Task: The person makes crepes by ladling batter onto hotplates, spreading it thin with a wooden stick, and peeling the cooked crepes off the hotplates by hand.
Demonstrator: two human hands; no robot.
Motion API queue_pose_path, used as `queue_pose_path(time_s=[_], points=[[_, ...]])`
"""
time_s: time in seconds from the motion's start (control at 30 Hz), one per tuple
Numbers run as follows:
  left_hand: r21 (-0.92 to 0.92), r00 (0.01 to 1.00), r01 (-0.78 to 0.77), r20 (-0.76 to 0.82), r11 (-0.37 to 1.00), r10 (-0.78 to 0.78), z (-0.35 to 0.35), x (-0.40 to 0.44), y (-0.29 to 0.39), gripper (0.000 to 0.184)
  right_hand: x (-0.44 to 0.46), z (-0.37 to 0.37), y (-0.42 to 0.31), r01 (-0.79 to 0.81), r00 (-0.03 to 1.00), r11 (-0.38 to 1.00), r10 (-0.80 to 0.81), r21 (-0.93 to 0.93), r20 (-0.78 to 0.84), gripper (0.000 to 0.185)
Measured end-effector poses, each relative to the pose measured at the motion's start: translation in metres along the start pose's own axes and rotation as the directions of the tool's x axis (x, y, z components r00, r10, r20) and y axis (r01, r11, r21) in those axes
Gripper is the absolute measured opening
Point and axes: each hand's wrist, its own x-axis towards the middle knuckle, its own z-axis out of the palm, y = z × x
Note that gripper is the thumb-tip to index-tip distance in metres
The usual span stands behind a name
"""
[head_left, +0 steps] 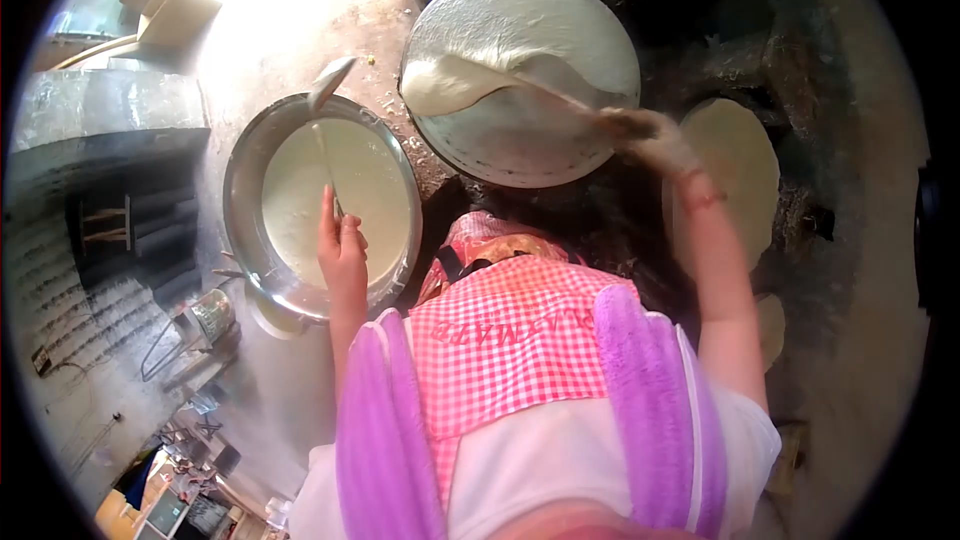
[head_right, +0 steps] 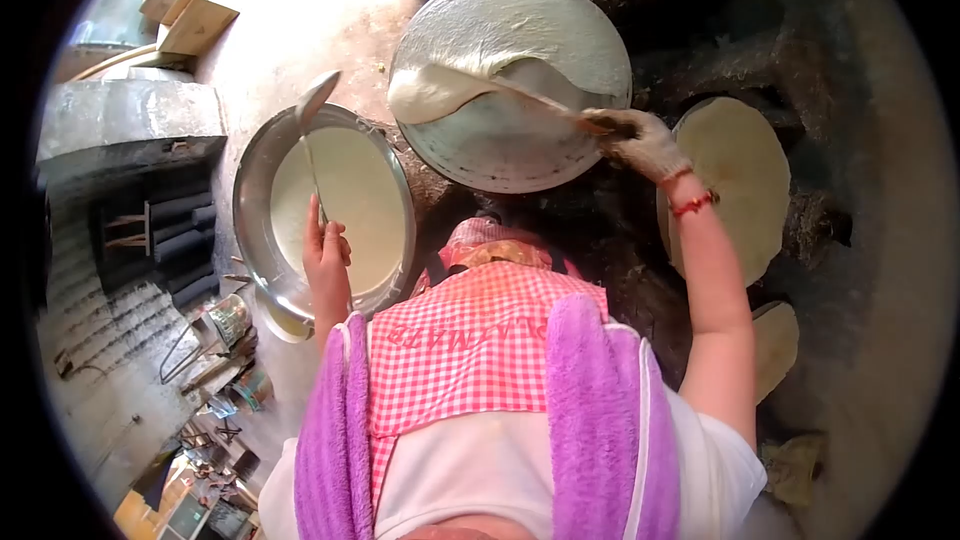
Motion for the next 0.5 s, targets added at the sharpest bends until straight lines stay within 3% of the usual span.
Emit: queue_pose_path(time_s=[0.03, 0.1, 0.13, 0.17, 0.23, 0.3, 0.37, 0.43, 0.5], points=[[0.162, 0.993, -0.114, 0.048, 0.98, 0.107, 0.002, -0.002, 0.0, 0.047, 0.01, -0.01, 0.007, 0.002, 1.0, 1.0, -0.002, -0.005, 0.006, 0.04], [0.204, 0.988, -0.145, 0.072, 0.968, 0.133, 0.01, 0.004, -0.006, 0.049, 0.022, -0.023, 0.024, 0.045, 0.971, 0.998, -0.032, 0.052, -0.236, 0.041], [0.317, 0.963, -0.267, 0.117, 0.91, 0.242, 0.017, 0.01, -0.012, 0.049, 0.025, -0.005, 0.006, 0.047, 0.961, 0.999, -0.041, 0.017, -0.275, 0.042], [0.422, 0.924, -0.381, 0.173, 0.822, 0.34, 0.021, 0.013, -0.015, 0.05, 0.043, 0.001, 0.018, 0.206, 0.942, 0.951, -0.257, -0.232, -0.215, 0.042], [0.511, 0.91, -0.409, 0.168, 0.756, 0.379, 0.032, 0.002, -0.012, 0.05, 0.04, 0.038, 0.002, 0.206, 0.971, 0.959, -0.226, -0.196, -0.083, 0.042], [0.555, 0.898, -0.434, 0.2, 0.71, 0.392, 0.036, -0.014, -0.022, 0.049, 0.029, 0.054, 0.012, 0.01, 0.999, 1.0, -0.011, 0.028, 0.037, 0.042], [0.53, 0.918, -0.395, 0.19, 0.75, 0.349, 0.029, -0.039, -0.027, 0.049, 0.006, 0.058, 0.037, 0.047, 0.999, 0.999, -0.047, -0.007, 0.025, 0.042], [0.547, 0.912, -0.409, 0.251, 0.73, 0.324, 0.018, -0.057, -0.032, 0.05, -0.038, 0.06, 0.044, -0.094, 0.995, 0.99, 0.095, 0.108, -0.002, 0.044], [0.529, 0.896, -0.443, 0.285, 0.723, 0.341, 0.008, -0.072, -0.034, 0.051, -0.076, 0.067, 0.084, -0.01, 0.996, 0.998, 0.015, 0.058, -0.091, 0.049]])
